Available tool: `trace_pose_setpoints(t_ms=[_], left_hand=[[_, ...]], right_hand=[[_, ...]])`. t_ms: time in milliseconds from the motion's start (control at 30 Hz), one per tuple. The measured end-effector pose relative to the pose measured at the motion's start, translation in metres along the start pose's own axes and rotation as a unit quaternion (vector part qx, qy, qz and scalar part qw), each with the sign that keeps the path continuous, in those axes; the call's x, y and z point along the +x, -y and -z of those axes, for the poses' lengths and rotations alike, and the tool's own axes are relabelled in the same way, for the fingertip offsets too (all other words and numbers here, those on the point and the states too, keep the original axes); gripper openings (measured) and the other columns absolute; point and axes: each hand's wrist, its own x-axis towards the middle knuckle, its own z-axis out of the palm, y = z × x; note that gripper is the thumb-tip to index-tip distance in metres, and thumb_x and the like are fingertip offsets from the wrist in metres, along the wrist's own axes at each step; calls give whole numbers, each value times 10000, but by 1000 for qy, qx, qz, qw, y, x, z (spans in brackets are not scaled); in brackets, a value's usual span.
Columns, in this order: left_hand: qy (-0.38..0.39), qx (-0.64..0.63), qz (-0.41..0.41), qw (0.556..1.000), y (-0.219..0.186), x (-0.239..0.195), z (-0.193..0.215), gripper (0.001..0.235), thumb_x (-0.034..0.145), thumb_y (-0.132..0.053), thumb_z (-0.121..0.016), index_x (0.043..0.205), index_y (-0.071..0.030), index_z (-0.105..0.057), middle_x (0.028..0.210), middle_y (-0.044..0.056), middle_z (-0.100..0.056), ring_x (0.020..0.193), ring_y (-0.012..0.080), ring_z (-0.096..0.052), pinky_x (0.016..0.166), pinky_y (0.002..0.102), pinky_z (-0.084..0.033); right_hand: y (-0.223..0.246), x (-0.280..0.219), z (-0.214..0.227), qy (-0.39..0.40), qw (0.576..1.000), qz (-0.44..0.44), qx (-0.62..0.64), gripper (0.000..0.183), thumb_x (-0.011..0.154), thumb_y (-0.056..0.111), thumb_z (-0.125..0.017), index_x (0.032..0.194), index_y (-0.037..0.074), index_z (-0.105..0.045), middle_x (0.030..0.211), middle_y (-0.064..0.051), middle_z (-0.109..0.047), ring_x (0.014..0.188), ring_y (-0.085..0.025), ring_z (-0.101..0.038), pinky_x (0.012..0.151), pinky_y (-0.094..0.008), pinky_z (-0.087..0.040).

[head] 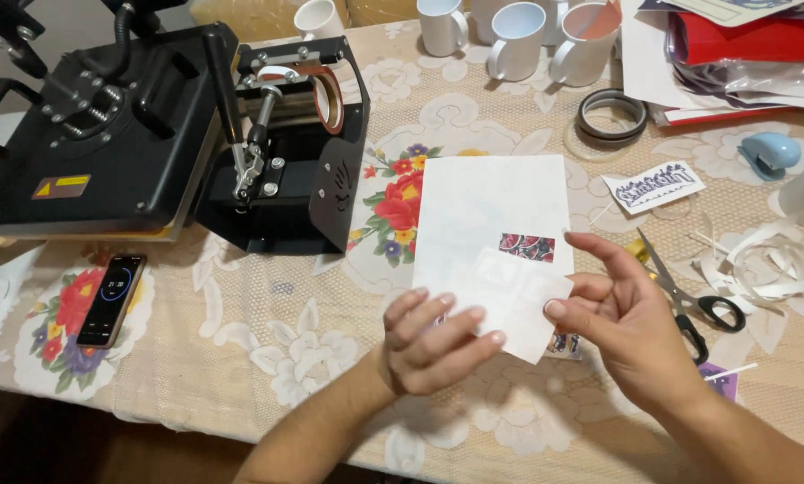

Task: The person arranges and secures small printed stickers onto a white sheet of paper. They use a roll of yellow tape and a pair of scissors to cut small pieces of adhesive, which are then applied to the back of the stickers before pressing them onto the paper.

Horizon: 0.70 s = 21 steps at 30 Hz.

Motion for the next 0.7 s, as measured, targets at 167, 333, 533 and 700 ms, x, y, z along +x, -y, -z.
trace_pose_setpoints(t_ms=[167,333,533,700], left_hand=[[-160,-496,666,534,-21,30,6,631,960,-217,-600,1488,-26,-312,1523,231,-428,1432,346,-421,1249,445,-289],[-127,-602,725,310,-46,17,2,759,863,-462,-589,1436,15,-450,1383,223,-584,1280,333,-560,1088,444,-458],[-176,-575,740,301,-55,21,2,475,970,-204,-620,1345,78,-551,1318,220,-640,1249,311,-608,1110,424,-474],[-163,-590,721,324,-61,24,11,452,1011,-227,-574,1350,70,-546,1277,212,-660,1202,317,-641,1076,429,-519]], right_hand=[[-5,-3,3,-22,999,45,7,785,745,-63,-730,1469,41,-445,881,-133,-728,679,-115,-657,688,-224,-550],[-1,-5,-7,-26,998,38,-42,793,729,-81,-737,1458,37,-446,885,-169,-742,688,-181,-696,679,-271,-587],[-12,-6,2,-26,824,390,-411,527,819,198,-730,1293,84,-529,1233,-216,-593,1177,-347,-584,952,-422,-557],[-23,-6,1,-46,487,639,-593,379,990,578,-659,1097,240,-793,1016,-27,-554,1016,-255,-436,901,-406,-465]])
